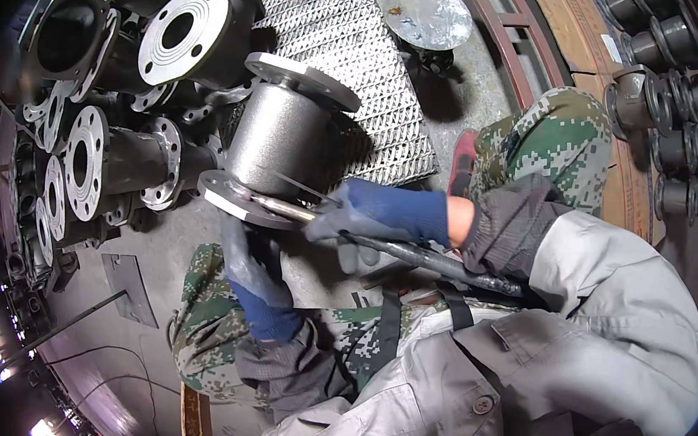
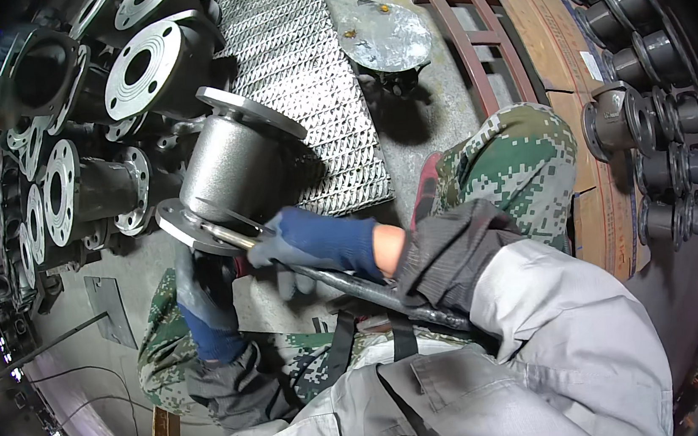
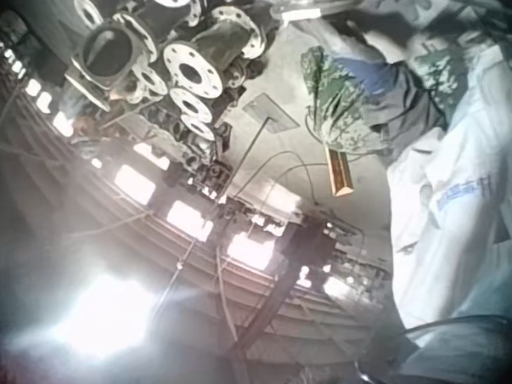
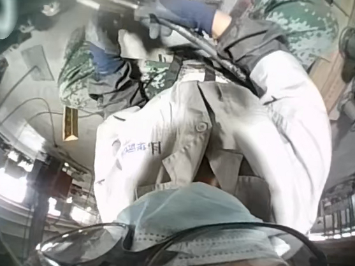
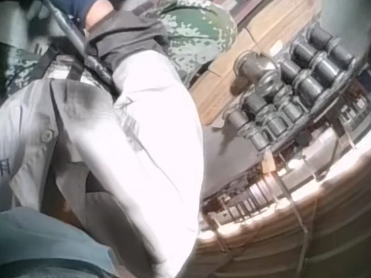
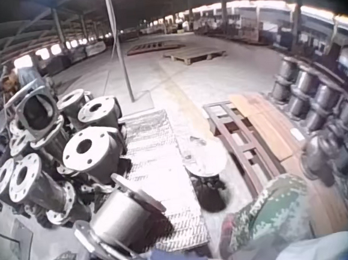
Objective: Polishing the edges and surfaces of industrial metal valve housings or pipes using a handheld pneumatic grinder and a file.
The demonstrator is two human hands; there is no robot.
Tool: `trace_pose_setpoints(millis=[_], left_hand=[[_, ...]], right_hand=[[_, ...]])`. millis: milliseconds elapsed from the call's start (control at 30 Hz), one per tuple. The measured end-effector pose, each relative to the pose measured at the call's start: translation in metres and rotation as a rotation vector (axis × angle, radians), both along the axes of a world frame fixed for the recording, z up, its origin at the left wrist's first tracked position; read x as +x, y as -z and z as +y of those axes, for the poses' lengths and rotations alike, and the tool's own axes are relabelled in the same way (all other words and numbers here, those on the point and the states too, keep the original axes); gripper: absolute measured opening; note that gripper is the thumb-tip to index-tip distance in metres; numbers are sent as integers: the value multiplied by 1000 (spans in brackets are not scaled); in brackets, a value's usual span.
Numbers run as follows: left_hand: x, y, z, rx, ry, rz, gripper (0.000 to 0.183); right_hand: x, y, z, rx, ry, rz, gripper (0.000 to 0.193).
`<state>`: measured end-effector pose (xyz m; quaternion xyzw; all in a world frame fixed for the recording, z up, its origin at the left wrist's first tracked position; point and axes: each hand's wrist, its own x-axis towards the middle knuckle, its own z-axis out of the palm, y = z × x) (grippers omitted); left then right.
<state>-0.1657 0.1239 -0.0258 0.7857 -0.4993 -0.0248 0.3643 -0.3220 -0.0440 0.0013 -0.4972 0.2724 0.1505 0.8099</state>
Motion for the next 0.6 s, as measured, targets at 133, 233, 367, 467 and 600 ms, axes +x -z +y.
trace_pose_setpoints(millis=[133,233,367,467,600], left_hand=[[-49,-29,-13,-230,-537,1407,33],[-72,-22,-7,-92,-299,1204,40],[-93,-30,1,-251,-284,1580,43],[-88,-4,7,-299,-225,1592,33],[-90,-9,-4,-360,-269,1669,35]], right_hand=[[-10,-6,6,-173,0,48,32],[9,-12,9,8,67,-22,31],[1,-2,36,-33,292,-71,29],[2,-24,28,91,161,-35,32],[11,-16,28,-18,164,-22,32]])
